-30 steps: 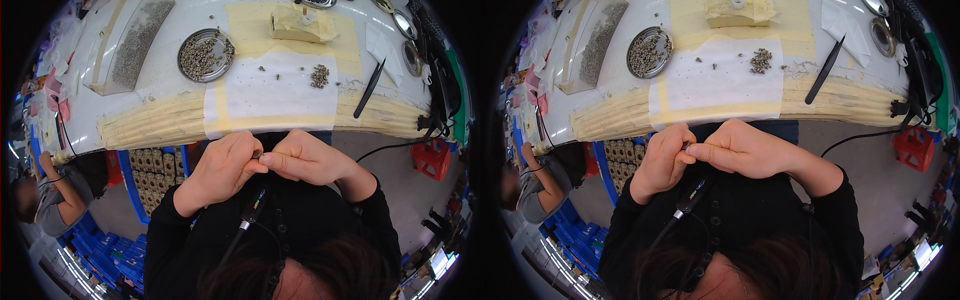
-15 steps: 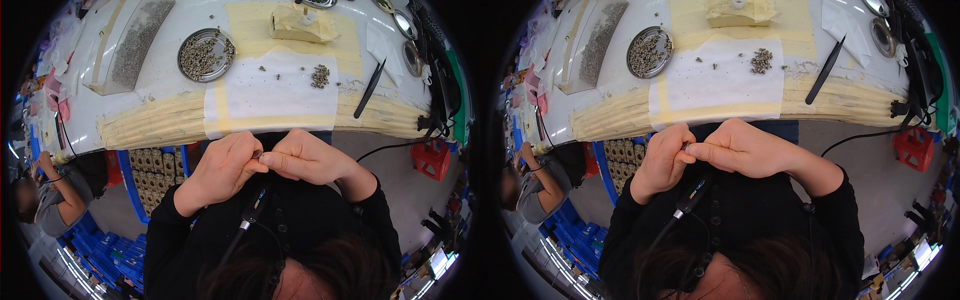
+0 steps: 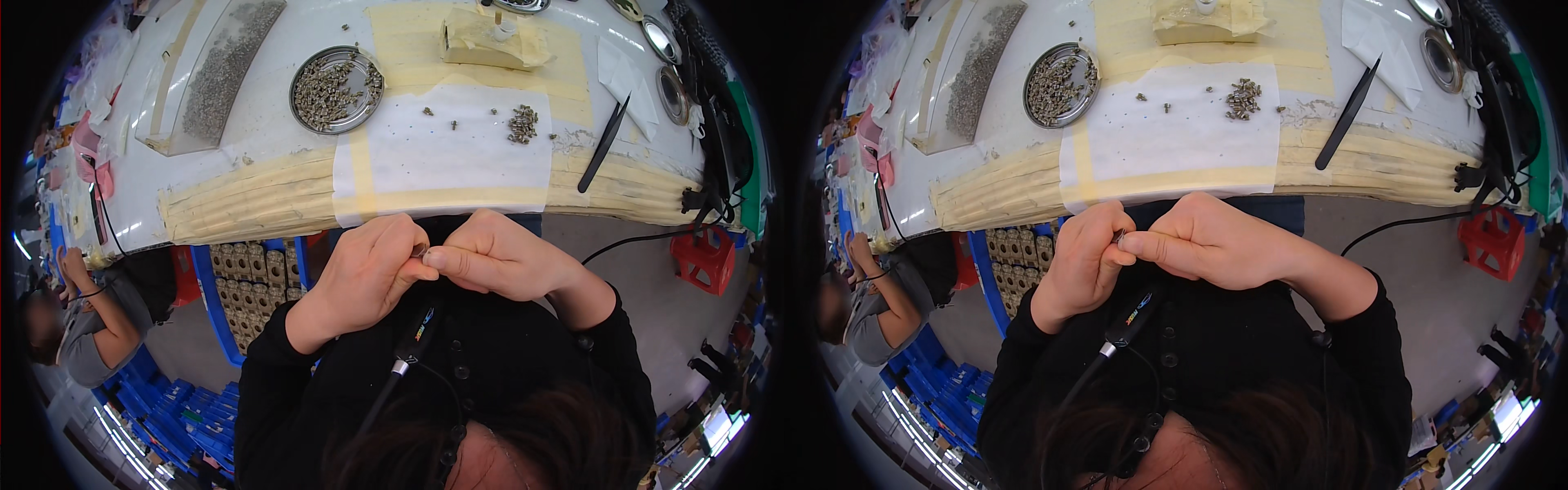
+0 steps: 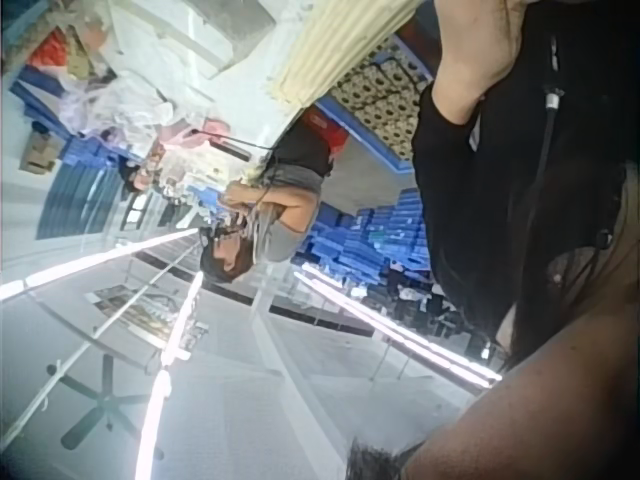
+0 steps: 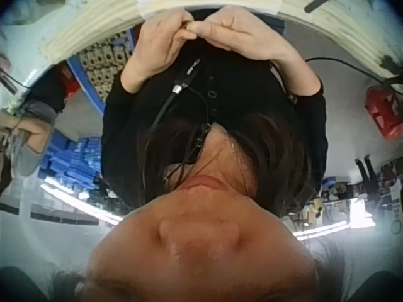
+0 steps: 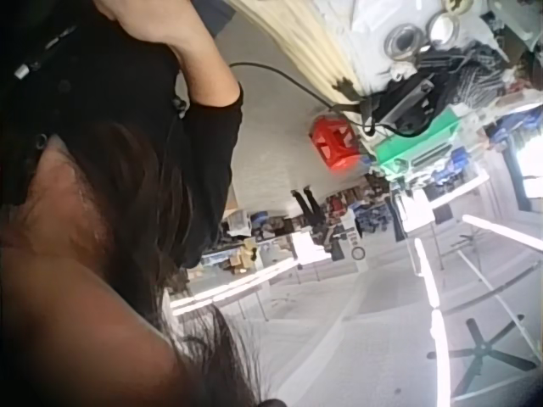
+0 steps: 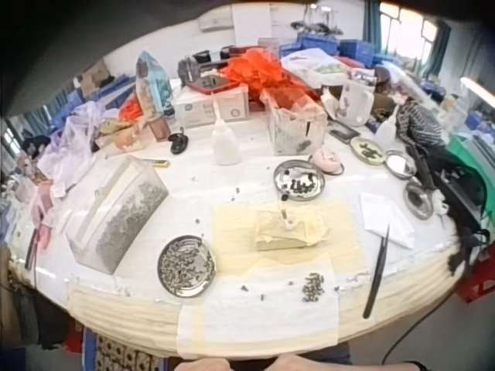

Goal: Assembling small toy components at a workbench using hands and tweezers.

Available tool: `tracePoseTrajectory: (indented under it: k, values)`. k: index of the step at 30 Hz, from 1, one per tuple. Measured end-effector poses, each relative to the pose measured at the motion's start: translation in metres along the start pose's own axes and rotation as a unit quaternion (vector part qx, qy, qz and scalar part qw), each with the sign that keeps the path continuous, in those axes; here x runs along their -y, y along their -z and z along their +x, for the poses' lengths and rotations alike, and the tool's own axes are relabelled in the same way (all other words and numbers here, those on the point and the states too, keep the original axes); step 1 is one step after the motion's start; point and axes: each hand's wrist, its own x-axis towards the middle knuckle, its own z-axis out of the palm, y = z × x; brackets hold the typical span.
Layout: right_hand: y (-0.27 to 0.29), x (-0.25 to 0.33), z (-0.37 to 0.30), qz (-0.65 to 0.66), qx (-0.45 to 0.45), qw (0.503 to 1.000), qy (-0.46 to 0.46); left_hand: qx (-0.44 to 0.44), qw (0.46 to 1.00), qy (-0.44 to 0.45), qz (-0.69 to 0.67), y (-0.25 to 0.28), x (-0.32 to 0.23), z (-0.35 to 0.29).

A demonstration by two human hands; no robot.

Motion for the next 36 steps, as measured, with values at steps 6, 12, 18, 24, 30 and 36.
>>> tracePoseTrajectory:
  k: [6,12,18,24,30,36]
  values:
    - [-0.001,-0.0006,0.0002,0.028,0.006,1.0,-0.011,-0.007,1.0,-0.004,-0.002,-0.0004,0.0001,0.0002]
    - [-0.0022,-0.0012,0.0008,0.052,0.008,0.998,-0.017,-0.009,1.0,-0.003,-0.001,-0.0004,-0.0001,0.0002]
    - [-0.0034,-0.0014,0.0017,0.074,0.012,0.997,-0.02,-0.018,1.0,-0.007,0.002,-0.0015,0.0013,0.0001]
    - [-0.0044,0.0013,0.0021,0.076,0.009,0.997,-0.029,-0.03,0.999,-0.009,0.008,-0.0024,0.0021,-0.0008]
    - [-0.0053,-0.0017,0.0027,0.085,0.007,0.996,-0.018,-0.034,0.999,-0.007,0.01,-0.0024,0.0015,-0.0001]
    - [-0.0058,-0.0001,0.0026,0.093,0.005,0.995,-0.025,-0.036,0.999,-0.007,0.013,-0.0028,0.0018,-0.0004]
